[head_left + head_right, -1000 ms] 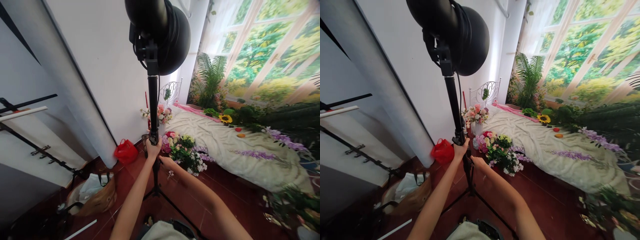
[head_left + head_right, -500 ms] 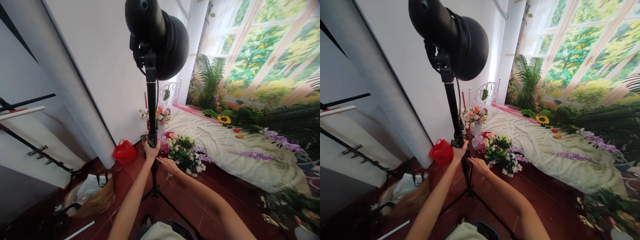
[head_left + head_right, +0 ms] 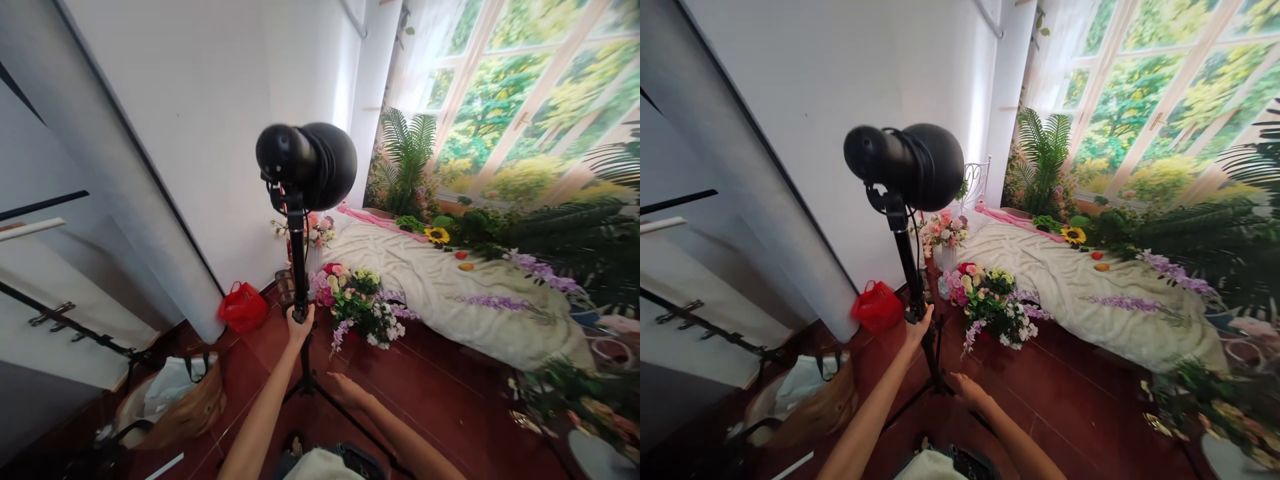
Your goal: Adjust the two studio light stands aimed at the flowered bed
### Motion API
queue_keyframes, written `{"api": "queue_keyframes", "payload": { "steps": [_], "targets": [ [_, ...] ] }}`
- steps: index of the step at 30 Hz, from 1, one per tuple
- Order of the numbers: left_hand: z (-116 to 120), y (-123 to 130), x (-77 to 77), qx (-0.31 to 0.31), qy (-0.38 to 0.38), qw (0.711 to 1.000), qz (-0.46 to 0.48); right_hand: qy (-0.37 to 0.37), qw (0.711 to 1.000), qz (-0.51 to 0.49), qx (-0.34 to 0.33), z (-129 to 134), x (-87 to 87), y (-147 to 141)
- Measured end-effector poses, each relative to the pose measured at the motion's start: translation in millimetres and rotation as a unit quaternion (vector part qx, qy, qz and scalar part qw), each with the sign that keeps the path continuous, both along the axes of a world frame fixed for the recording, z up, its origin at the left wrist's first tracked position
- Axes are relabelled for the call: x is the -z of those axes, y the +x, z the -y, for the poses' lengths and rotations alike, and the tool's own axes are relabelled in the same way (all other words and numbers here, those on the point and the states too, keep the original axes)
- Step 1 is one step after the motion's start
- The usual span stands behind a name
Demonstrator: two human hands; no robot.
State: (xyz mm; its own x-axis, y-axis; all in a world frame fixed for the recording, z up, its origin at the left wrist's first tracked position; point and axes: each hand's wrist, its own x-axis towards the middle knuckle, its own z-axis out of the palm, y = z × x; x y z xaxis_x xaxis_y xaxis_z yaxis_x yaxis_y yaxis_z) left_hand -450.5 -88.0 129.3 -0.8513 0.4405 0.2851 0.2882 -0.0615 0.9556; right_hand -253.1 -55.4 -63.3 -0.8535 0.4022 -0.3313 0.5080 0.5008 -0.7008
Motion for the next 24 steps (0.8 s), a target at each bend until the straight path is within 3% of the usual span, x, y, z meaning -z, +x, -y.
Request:
{"api": "queue_keyframes", "payload": {
  "steps": [4,7,10,15,21,24],
  "targets": [
    [9.4,-2.2,49.7,0.018,-0.037,0.999,-0.005,-0.011,0.995,-0.1,0.001,-6.9,-13.3,-10.8],
    [10.2,-5.8,69.4,0.025,-0.032,0.999,-0.002,-0.035,0.986,-0.151,0.066,-16.6,-32.7,-25.4],
    [6.9,-10.1,75.2,0.037,-0.022,0.999,-0.015,-0.051,0.972,-0.199,0.113,-26.7,-58.8,-43.6],
    [6.4,-10.0,83.6,0.083,-0.038,0.995,0.031,-0.088,0.952,-0.261,0.133,-37.6,-93.3,-75.8],
    [6.7,-6.1,90.8,0.061,-0.032,0.997,0.047,-0.069,0.955,-0.268,0.106,-43.1,-96.7,-99.9],
    [8.5,-5.6,89.1,0.053,-0.034,0.997,0.05,-0.05,0.961,-0.236,0.133,-44.5,-93.7,-107.4]
  ]
}}
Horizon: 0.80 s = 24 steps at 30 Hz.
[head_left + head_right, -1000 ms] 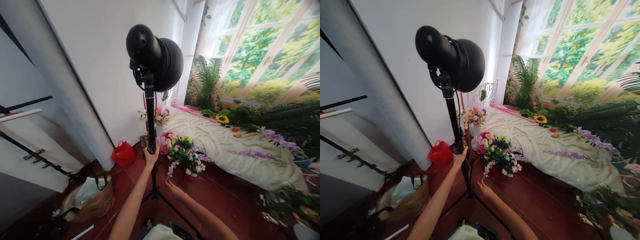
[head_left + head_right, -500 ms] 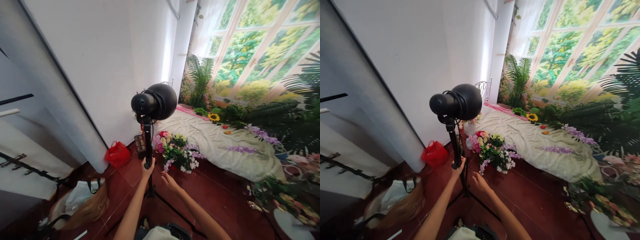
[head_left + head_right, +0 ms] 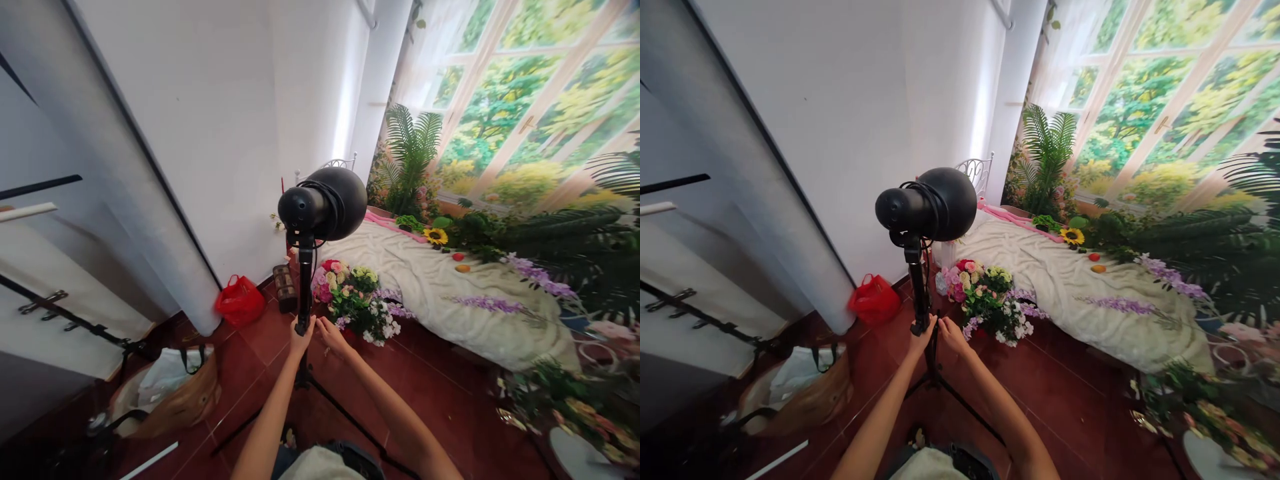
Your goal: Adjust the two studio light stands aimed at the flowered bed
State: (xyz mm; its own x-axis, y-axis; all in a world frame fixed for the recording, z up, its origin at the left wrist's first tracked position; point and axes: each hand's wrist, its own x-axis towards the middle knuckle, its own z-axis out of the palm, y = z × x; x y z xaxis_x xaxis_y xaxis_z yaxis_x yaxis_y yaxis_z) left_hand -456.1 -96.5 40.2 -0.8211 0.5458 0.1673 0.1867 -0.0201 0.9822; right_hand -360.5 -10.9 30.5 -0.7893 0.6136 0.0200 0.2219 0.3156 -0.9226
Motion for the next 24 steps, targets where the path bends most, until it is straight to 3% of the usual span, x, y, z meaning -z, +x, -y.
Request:
{"api": "queue_keyframes", "payload": {
  "steps": [8,12,14,16,18,21,24],
  "targets": [
    [2.8,-2.5,-1.2,0.028,0.016,0.999,-0.002,-0.07,0.983,0.156,0.069,-14.1,-12.1,-25.0],
    [1.1,-1.6,-0.5,0.011,0.018,1.0,-0.001,0.0,0.99,0.059,0.125,-13.1,-14.5,-20.5],
    [1.6,-0.1,-2.2,0.008,0.021,1.0,0.006,0.025,0.993,-0.031,0.108,-7.4,-10.3,-13.9],
    [2.6,1.1,-4.5,0.015,0.027,0.999,0.013,0.035,0.995,-0.078,0.048,-1.0,-3.5,-8.8],
    [3.6,1.7,-6.3,0.018,0.03,0.999,0.014,0.051,0.996,-0.079,0.009,3.7,3.9,-7.4],
    [4.7,1.5,-7.6,0.008,0.023,1.0,0.007,0.088,0.995,-0.051,0.012,5.0,10.9,-11.5],
    [5.9,1.2,-9.4,-0.001,0.019,1.0,0.003,0.114,0.993,-0.012,0.015,-0.5,7.0,-18.0]
  ]
}}
